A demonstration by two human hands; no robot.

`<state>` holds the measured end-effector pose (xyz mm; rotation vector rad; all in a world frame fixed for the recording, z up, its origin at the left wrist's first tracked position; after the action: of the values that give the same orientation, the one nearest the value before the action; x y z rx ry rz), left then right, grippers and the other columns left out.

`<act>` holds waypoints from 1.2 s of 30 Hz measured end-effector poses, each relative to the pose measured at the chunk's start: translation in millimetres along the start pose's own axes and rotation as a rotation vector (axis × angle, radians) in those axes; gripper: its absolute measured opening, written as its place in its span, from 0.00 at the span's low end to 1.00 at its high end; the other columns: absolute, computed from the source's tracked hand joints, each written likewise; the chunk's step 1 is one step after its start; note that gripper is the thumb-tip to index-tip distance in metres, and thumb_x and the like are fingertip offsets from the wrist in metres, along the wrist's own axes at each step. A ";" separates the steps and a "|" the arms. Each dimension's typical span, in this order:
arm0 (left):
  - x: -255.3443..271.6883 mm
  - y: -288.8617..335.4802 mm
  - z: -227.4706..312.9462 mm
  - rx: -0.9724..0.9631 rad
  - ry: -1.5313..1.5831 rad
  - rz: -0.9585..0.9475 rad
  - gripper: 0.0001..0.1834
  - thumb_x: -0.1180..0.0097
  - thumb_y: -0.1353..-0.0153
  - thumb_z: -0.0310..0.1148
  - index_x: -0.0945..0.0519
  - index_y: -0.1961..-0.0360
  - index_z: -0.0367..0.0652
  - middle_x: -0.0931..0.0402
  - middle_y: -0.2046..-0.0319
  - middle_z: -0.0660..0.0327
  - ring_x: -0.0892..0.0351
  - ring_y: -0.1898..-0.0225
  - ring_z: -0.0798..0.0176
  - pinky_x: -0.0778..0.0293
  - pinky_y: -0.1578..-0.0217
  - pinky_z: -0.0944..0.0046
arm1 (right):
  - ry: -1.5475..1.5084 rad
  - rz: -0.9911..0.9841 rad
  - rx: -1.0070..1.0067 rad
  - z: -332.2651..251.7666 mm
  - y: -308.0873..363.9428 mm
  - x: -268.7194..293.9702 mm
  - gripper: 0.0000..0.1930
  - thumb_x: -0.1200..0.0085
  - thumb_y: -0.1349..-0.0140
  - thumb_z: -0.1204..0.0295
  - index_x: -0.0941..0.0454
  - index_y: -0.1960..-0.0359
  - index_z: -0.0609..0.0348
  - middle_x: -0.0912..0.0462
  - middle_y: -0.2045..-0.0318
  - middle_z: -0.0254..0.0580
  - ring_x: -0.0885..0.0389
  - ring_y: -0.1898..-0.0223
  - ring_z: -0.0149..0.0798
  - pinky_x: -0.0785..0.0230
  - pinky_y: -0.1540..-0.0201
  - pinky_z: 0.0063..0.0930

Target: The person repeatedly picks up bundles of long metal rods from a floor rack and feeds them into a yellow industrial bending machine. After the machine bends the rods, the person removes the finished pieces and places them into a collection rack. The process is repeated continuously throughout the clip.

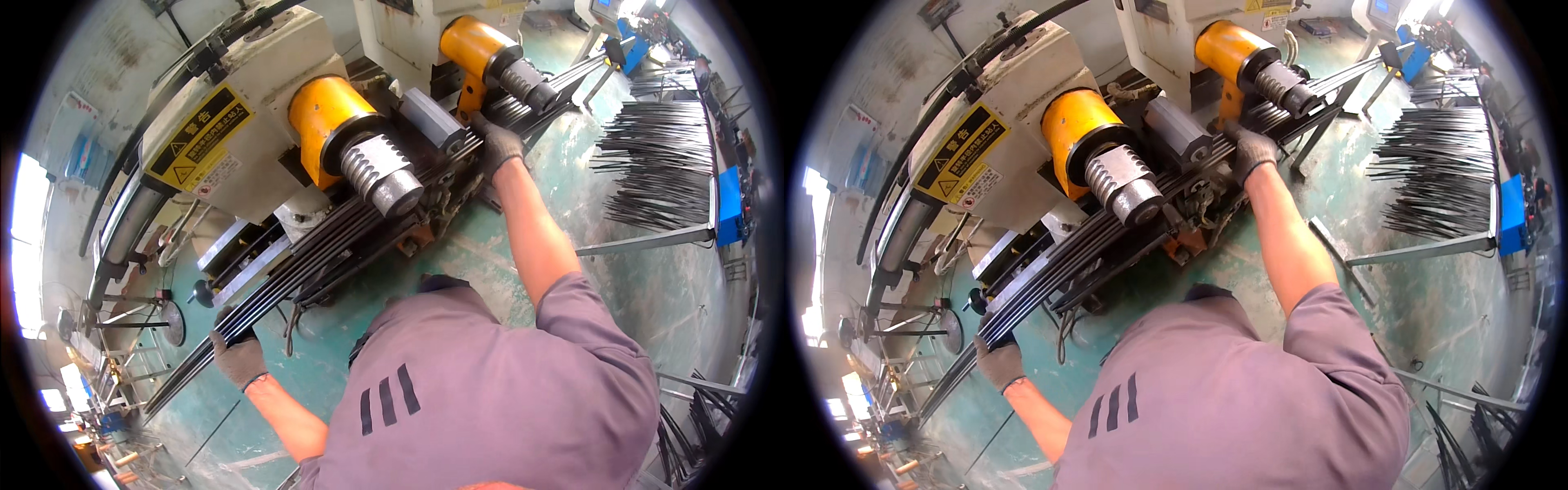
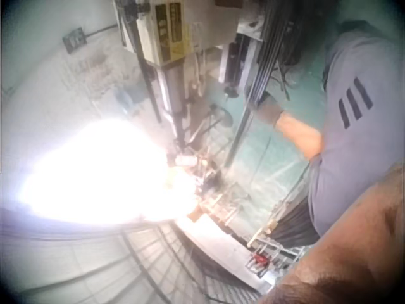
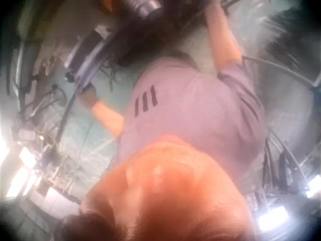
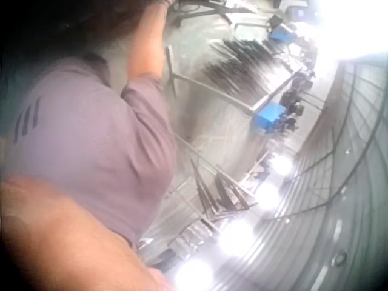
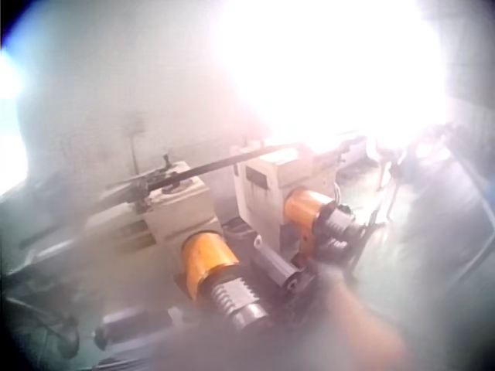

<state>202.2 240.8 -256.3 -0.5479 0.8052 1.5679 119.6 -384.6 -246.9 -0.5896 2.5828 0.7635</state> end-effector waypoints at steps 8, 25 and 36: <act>-7.4 -20.6 -43.1 -0.045 -0.200 0.090 0.19 0.54 0.28 0.38 0.22 0.52 0.31 0.21 0.54 0.53 0.24 0.49 0.60 0.30 0.41 0.60 | -0.003 -0.071 -0.021 19.7 -27.0 0.9 0.14 0.36 0.43 0.72 0.21 0.58 0.66 0.16 0.66 0.44 0.16 0.70 0.42 0.22 0.70 0.37; 18.1 -31.6 -18.6 -0.220 -0.559 0.105 0.20 0.66 0.25 0.32 0.26 0.47 0.29 0.24 0.47 0.50 0.26 0.44 0.55 0.32 0.38 0.57 | -0.094 -0.146 -0.016 29.5 -57.4 14.7 0.15 0.39 0.39 0.68 0.21 0.52 0.60 0.15 0.59 0.40 0.15 0.65 0.38 0.21 0.65 0.33; -40.1 -3.1 -95.2 -0.042 -0.250 0.207 0.20 0.57 0.26 0.38 0.25 0.48 0.31 0.22 0.50 0.54 0.24 0.46 0.59 0.31 0.39 0.59 | -0.090 -0.174 -0.053 31.0 -56.6 11.3 0.17 0.37 0.41 0.70 0.20 0.53 0.68 0.17 0.60 0.41 0.18 0.62 0.37 0.25 0.58 0.32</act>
<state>202.2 142.7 -288.8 -0.2970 0.6552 1.8052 145.2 -413.1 -300.1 -0.7665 2.3986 0.7840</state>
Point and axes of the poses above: each hand's wrist, its own y-axis away from the middle knuckle, its own x-axis out of the back of the hand, z = x × y, the point moved 8 cm from there along -y, towards the middle knuckle
